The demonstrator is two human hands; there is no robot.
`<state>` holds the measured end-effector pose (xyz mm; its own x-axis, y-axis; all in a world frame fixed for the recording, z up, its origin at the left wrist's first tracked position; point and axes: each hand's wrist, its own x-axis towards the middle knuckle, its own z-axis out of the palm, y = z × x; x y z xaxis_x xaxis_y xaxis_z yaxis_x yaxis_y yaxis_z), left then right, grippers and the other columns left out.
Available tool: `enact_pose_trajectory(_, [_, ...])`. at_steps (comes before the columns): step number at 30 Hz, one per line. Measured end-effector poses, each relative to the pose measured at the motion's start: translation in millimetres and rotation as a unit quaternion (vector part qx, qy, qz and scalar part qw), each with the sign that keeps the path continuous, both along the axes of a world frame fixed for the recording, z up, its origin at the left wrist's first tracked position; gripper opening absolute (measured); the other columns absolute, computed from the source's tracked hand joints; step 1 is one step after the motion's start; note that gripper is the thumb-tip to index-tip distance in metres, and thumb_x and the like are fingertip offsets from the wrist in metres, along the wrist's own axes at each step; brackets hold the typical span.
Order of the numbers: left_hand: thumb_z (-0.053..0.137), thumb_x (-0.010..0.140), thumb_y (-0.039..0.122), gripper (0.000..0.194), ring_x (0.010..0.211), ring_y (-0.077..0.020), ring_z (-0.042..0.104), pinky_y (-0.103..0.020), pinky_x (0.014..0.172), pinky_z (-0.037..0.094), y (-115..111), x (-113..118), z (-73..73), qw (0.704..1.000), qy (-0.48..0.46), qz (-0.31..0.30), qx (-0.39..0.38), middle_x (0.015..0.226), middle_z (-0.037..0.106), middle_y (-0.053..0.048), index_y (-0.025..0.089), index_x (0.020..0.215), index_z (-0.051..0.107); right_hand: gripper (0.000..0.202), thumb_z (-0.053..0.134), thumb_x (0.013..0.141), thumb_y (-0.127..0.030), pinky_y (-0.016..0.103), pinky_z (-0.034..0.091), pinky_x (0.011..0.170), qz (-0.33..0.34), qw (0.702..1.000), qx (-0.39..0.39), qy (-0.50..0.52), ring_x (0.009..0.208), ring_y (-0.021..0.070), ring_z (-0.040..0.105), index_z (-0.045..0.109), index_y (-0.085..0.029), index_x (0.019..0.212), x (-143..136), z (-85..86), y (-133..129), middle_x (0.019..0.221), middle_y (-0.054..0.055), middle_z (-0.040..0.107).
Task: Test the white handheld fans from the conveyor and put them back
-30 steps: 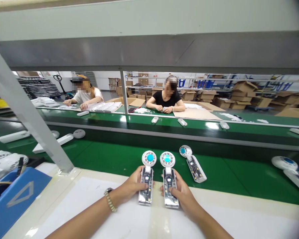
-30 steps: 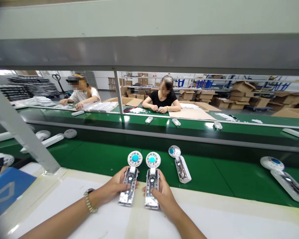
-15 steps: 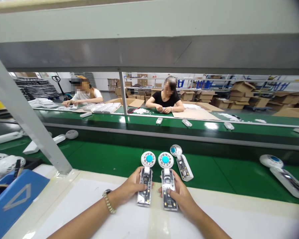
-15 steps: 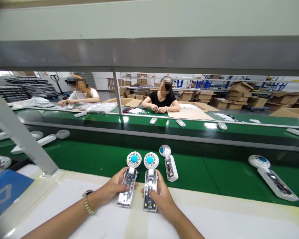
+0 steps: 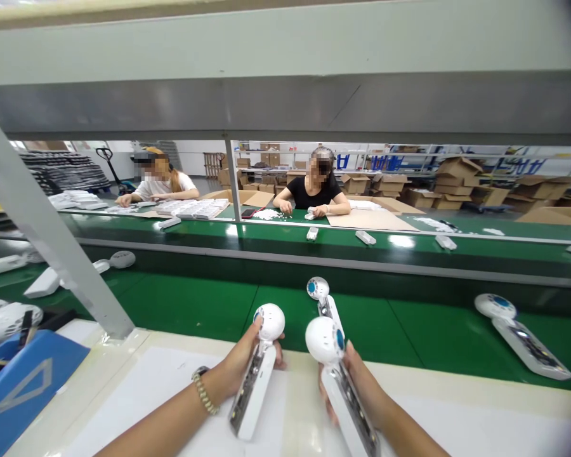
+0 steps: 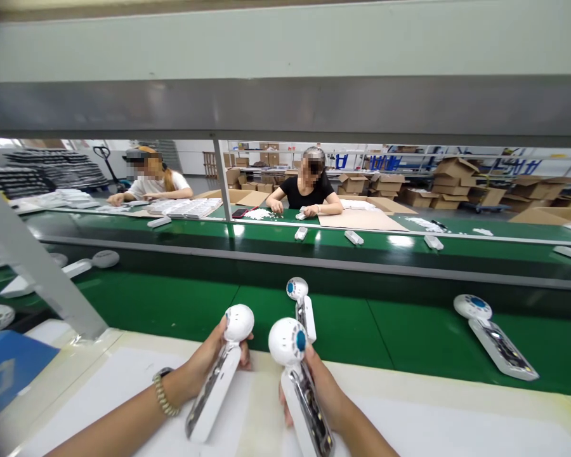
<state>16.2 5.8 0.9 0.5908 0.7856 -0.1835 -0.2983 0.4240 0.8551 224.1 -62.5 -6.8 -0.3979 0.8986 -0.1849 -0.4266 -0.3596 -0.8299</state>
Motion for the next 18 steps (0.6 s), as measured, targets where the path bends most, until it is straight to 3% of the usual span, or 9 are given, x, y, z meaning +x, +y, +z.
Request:
enact_pose_trajectory(3, [0.036, 0.075, 0.070, 0.064, 0.049, -0.0160, 0.056, -0.029, 0.059, 0.045, 6, -2, -2.1, 0.999, 0.028, 0.031, -0.014, 0.049, 0.058, -0.004, 0.011, 0.079, 0.060, 0.072, 0.024, 0.071, -0.077, 0.021, 0.038, 0.032, -0.016, 0.999, -0.028, -0.010, 0.031, 0.0136, 0.052, 0.055, -0.014, 0.057, 11, 2.2, 3, 0.039, 0.005, 0.056])
enact_pose_trajectory(6, [0.040, 0.074, 0.070, 0.062, 0.049, -0.0144, 0.055, -0.025, 0.052, 0.043, 16, -8, -1.6, 0.985, 0.081, 0.154, -0.007, 0.054, 0.059, -0.004, 0.011, 0.081, 0.059, 0.065, 0.027, 0.074, -0.074, 0.021, 0.038, 0.033, -0.117, 0.993, -0.011, -0.029, 0.032, 0.0129, 0.051, 0.055, -0.016, 0.062, 31, 0.4, 13, 0.042, 0.002, 0.057])
enact_pose_trajectory(9, [0.047, 0.072, 0.066, 0.059, 0.064, -0.0198, 0.059, -0.029, 0.060, 0.046, 35, -24, -1.6, 0.927, 0.215, 0.292, 0.099, 0.071, 0.063, -0.008, 0.010, 0.088, 0.058, 0.046, 0.052, 0.073, -0.061, 0.024, 0.047, 0.048, -0.246, 0.957, 0.058, -0.143, 0.052, 0.0160, 0.060, 0.057, -0.017, 0.081, 54, -6.8, 27, 0.063, 0.003, 0.065])
enact_pose_trajectory(11, [0.060, 0.067, 0.057, 0.057, 0.089, -0.0264, 0.059, -0.035, 0.079, 0.045, 49, -38, -3.7, 0.870, 0.289, 0.352, 0.189, 0.094, 0.062, -0.012, 0.012, 0.102, 0.053, 0.051, 0.066, 0.067, -0.049, 0.030, 0.050, 0.070, -0.298, 0.915, 0.126, -0.241, 0.080, 0.0218, 0.063, 0.052, -0.017, 0.104, 69, -14.4, 37, 0.092, 0.007, 0.066])
enact_pose_trajectory(13, [0.065, 0.065, 0.048, 0.066, 0.114, -0.0315, 0.045, -0.041, 0.095, 0.034, 60, -49, -7.2, 0.815, 0.360, 0.387, 0.240, 0.118, 0.052, -0.016, 0.013, 0.116, 0.043, 0.066, 0.066, 0.069, -0.043, 0.037, 0.044, 0.088, -0.317, 0.872, 0.193, -0.319, 0.105, 0.0255, 0.054, 0.038, -0.019, 0.124, 85, -22.6, 44, 0.119, 0.011, 0.054])
enact_pose_trajectory(15, [0.062, 0.068, 0.045, 0.069, 0.124, -0.0349, 0.032, -0.047, 0.101, 0.025, 65, -54, -10.0, 0.754, 0.439, 0.395, 0.289, 0.129, 0.040, -0.020, 0.010, 0.123, 0.037, 0.067, 0.060, 0.075, -0.041, 0.040, 0.037, 0.096, -0.322, 0.818, 0.258, -0.401, 0.117, 0.0255, 0.044, 0.028, -0.021, 0.131, 106, -29.4, 49, 0.133, 0.012, 0.039])
enact_pose_trajectory(18, [0.054, 0.075, 0.038, 0.057, 0.126, -0.0331, 0.029, -0.046, 0.104, 0.022, 58, -49, -10.5, 0.694, 0.457, 0.376, 0.410, 0.131, 0.037, -0.019, 0.011, 0.123, 0.038, 0.053, 0.050, 0.078, -0.039, 0.043, 0.035, 0.098, -0.391, 0.680, 0.305, -0.540, 0.116, 0.0267, 0.043, 0.038, -0.017, 0.125, 155, -35.1, 48, 0.129, 0.014, 0.040])
